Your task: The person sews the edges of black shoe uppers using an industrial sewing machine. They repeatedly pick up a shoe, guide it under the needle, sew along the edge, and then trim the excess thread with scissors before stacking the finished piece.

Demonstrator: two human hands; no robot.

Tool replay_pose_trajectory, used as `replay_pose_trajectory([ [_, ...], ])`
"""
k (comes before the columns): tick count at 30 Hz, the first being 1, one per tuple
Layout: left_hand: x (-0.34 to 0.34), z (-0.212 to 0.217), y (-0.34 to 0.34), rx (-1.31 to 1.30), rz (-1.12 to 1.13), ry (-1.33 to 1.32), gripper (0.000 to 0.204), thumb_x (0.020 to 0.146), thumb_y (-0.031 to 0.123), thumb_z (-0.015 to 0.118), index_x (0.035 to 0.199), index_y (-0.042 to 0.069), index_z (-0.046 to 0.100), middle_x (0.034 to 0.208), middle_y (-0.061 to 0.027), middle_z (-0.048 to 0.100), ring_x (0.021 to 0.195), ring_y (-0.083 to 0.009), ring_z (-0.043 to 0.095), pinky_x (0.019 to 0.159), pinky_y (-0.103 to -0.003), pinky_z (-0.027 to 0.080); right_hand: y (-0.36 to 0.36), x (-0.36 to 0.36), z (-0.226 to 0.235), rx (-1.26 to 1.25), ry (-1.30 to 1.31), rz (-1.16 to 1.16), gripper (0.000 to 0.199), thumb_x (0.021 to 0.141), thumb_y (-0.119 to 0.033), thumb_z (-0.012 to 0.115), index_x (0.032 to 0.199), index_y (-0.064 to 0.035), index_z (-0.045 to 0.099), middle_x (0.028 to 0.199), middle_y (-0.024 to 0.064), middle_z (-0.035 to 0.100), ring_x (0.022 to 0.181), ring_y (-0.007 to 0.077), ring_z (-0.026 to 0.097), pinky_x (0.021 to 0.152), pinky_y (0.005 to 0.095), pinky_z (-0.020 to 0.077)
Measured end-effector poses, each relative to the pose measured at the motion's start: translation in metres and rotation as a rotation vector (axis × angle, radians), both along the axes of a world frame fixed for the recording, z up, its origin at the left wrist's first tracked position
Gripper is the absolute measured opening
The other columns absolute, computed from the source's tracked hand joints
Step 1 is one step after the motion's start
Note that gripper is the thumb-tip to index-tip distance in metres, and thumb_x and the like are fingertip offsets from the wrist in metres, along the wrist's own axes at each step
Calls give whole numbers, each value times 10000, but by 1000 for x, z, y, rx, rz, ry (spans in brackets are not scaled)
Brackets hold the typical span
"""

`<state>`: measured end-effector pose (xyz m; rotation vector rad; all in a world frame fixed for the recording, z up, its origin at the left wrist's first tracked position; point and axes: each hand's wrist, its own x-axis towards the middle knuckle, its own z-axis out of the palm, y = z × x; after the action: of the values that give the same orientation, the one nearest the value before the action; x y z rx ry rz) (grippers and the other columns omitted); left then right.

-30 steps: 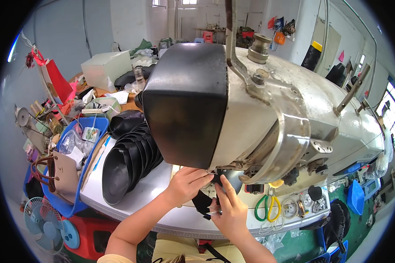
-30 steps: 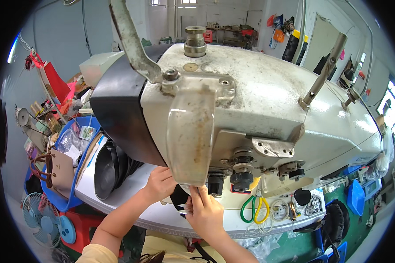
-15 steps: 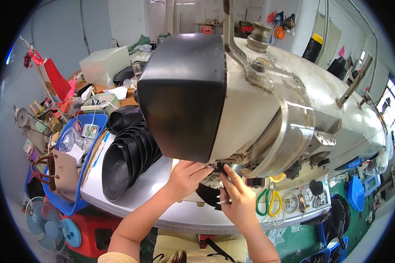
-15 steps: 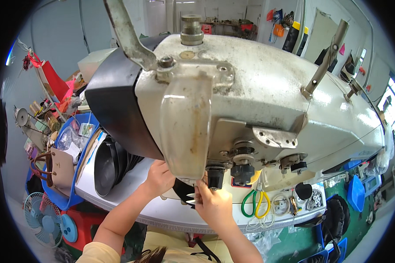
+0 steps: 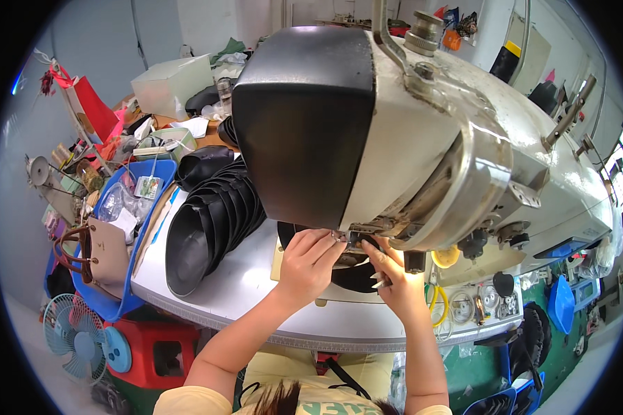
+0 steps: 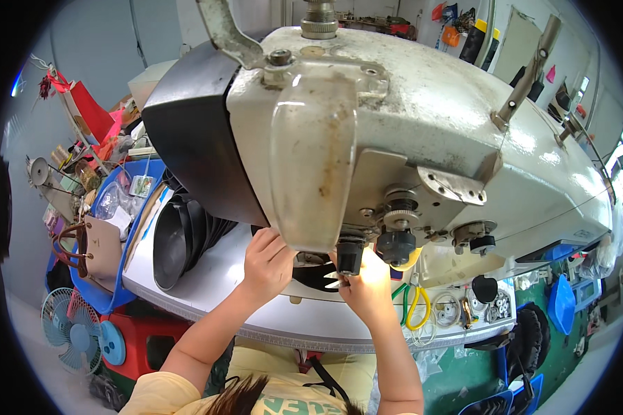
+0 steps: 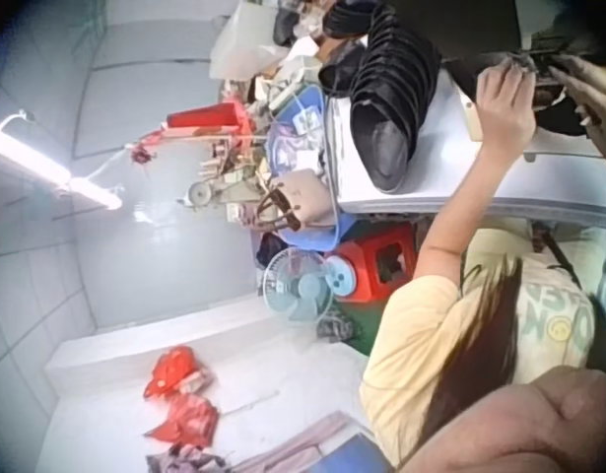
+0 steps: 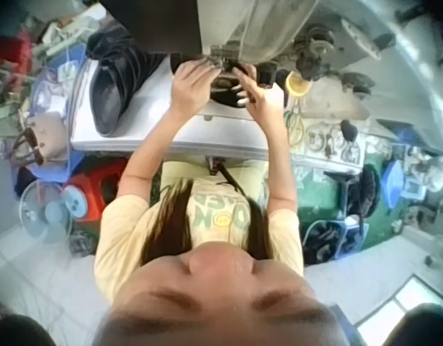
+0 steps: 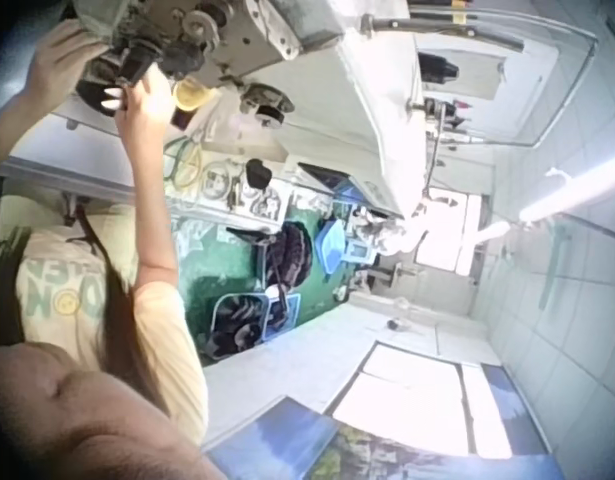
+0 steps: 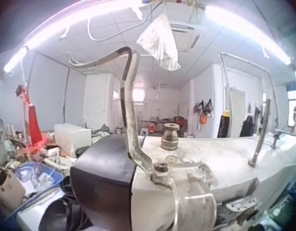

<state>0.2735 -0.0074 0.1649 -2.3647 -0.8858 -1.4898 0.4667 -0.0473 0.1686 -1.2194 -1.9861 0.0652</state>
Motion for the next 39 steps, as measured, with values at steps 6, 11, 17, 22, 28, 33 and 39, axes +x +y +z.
replay_pose_trajectory([
  [6, 4, -7, -6, 23, 52, -26, 239, 688, -36, 649, 924, -10, 667, 955, -94, 646, 916, -245, 622, 789, -376, 477, 10, 6, -3, 51, 45, 19, 665, 597, 212, 567, 1137, -160, 675, 943, 60, 647, 629, 137, 521, 509, 259, 417],
  [11, 7, -11, -15, -67, 66, -50, 263, 716, -20, 646, 978, -4, 666, 1045, -110, 625, 994, -267, 595, 861, -412, 449, 17, 6, 1, 167, 32, 8, 664, 594, 187, 593, 1131, -193, 682, 644, 21, 558, 523, 149, 473, 486, 271, 387],
  [17, -5, -54, -20, -438, 44, -682, 458, 829, 76, 632, 1257, -4, 489, 1199, -121, 558, 1120, -290, 532, 978, -419, 397, -10, -7, 18, 186, -168, -105, 428, 597, 32, 671, 1005, -96, 682, 965, 88, 633, 782, 276, 618, 624, 344, 513],
  [22, -64, -114, 17, -1641, -957, -1561, 517, 867, 221, 652, 1304, 32, 449, 1242, -109, 558, 1185, -259, 515, 1040, -438, 373, -42, -42, 8, 190, -213, 31, 383, 630, -60, 683, 1005, 5, 643, 981, 106, 630, 678, 205, 549, 580, 306, 476],
  [28, -91, -83, 34, -1646, -1057, -1029, 474, 857, 188, 658, 1271, 33, 488, 1229, -129, 568, 1131, -280, 565, 958, -457, 469, -42, -62, -15, 178, -100, 40, 514, 514, 9, 651, 1028, 9, 622, 939, 92, 646, 623, 197, 539, 535, 308, 459],
  [33, -89, -79, 22, -1541, -936, -1048, 488, 840, 206, 685, 1241, -4, 503, 1210, -135, 583, 1121, -283, 570, 957, -433, 462, -44, -56, -19, 164, -134, 48, 479, 589, -47, 667, 1061, 18, 619, 971, 110, 633, 666, 194, 550, 560, 305, 474],
  [39, -83, -81, 9, -1459, -874, -1092, 536, 824, 202, 710, 1264, -2, 481, 1233, -125, 564, 1141, -275, 549, 979, -417, 439, -45, -48, -23, 128, -70, 32, 559, 533, -4, 670, 1091, -32, 632, 941, 98, 625, 666, 213, 581, 558, 319, 485],
])
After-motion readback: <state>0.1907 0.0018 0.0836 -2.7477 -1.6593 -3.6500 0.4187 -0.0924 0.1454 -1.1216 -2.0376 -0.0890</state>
